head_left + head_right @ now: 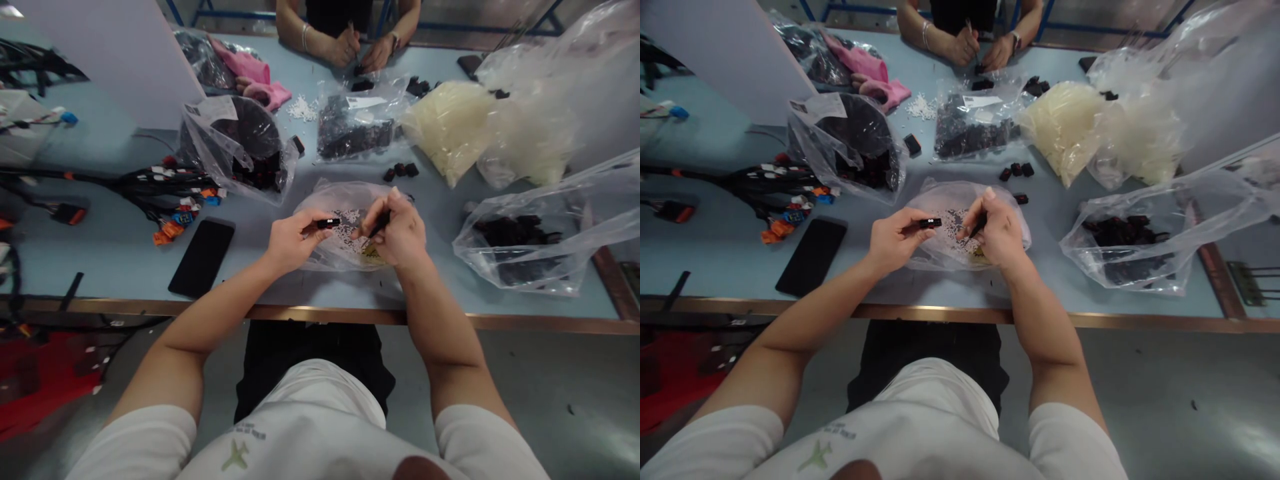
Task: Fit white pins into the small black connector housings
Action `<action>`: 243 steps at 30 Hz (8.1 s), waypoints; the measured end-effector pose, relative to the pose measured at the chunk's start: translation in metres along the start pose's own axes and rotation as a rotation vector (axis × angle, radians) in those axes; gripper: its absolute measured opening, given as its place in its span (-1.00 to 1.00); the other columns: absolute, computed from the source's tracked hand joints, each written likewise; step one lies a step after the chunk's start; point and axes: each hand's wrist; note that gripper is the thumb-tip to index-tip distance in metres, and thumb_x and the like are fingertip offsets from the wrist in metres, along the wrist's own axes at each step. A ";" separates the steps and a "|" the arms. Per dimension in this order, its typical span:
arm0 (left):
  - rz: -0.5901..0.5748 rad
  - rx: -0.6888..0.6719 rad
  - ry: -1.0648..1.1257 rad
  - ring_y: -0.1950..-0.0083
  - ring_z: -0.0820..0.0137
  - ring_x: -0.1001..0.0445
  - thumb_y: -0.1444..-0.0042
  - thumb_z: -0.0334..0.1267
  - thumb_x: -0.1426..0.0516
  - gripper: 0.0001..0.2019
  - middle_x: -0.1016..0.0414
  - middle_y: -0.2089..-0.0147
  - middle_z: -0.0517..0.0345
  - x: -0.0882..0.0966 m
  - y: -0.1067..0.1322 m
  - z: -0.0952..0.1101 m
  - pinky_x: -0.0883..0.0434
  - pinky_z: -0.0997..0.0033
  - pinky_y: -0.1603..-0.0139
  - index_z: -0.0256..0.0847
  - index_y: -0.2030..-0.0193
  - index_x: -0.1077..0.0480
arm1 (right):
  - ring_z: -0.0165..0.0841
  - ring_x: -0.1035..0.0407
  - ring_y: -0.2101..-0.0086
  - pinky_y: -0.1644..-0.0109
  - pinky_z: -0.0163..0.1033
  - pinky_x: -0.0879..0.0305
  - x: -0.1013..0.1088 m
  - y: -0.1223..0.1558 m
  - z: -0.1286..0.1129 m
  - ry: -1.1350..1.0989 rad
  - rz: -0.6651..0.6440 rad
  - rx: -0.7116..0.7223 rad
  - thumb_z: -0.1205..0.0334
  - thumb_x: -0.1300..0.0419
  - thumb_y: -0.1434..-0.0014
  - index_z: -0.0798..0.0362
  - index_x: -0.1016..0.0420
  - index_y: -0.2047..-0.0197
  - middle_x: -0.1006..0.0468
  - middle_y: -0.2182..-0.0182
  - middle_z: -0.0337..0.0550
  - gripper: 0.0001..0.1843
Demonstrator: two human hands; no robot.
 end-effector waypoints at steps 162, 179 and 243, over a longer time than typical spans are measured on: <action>0.270 0.101 -0.748 -0.23 -0.10 -0.50 -0.41 -0.23 -0.09 -0.75 -0.58 -0.10 -0.26 0.052 -0.036 -0.057 -0.44 -0.14 -0.29 -0.17 -0.13 -0.49 | -0.07 -0.59 0.05 0.22 -0.13 -0.35 -0.001 -0.008 -0.010 1.073 -0.446 -0.070 0.17 -0.25 -0.38 -0.05 -0.57 -0.34 -0.60 -0.25 0.08 -0.51; 0.006 -0.099 -0.090 0.28 0.43 -0.59 -0.41 0.21 -0.20 -0.53 -0.73 0.10 0.08 0.008 -0.010 -0.010 -0.54 0.44 0.18 -0.18 -0.07 -0.62 | -0.14 -0.52 0.16 0.27 -0.16 -0.17 -0.006 -0.008 -0.001 0.975 -0.374 0.017 0.24 -0.16 -0.36 0.03 -0.65 0.02 -0.67 0.00 0.08 -0.75; -0.088 -0.148 -0.239 0.36 0.44 -0.57 -0.42 0.33 -0.09 -0.43 -0.74 0.19 0.11 0.003 -0.003 -0.010 -0.50 0.45 0.24 -0.11 -0.03 -0.67 | -0.24 -0.55 0.22 0.07 -0.07 -0.53 -0.004 0.008 -0.014 0.394 -0.001 0.303 0.08 -0.27 -0.42 -0.16 -0.76 0.13 -0.70 0.20 -0.12 -0.80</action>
Point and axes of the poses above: each hand's wrist, its own y-axis away from the middle knuckle, its own x-axis out of the back of the hand, z = x × y
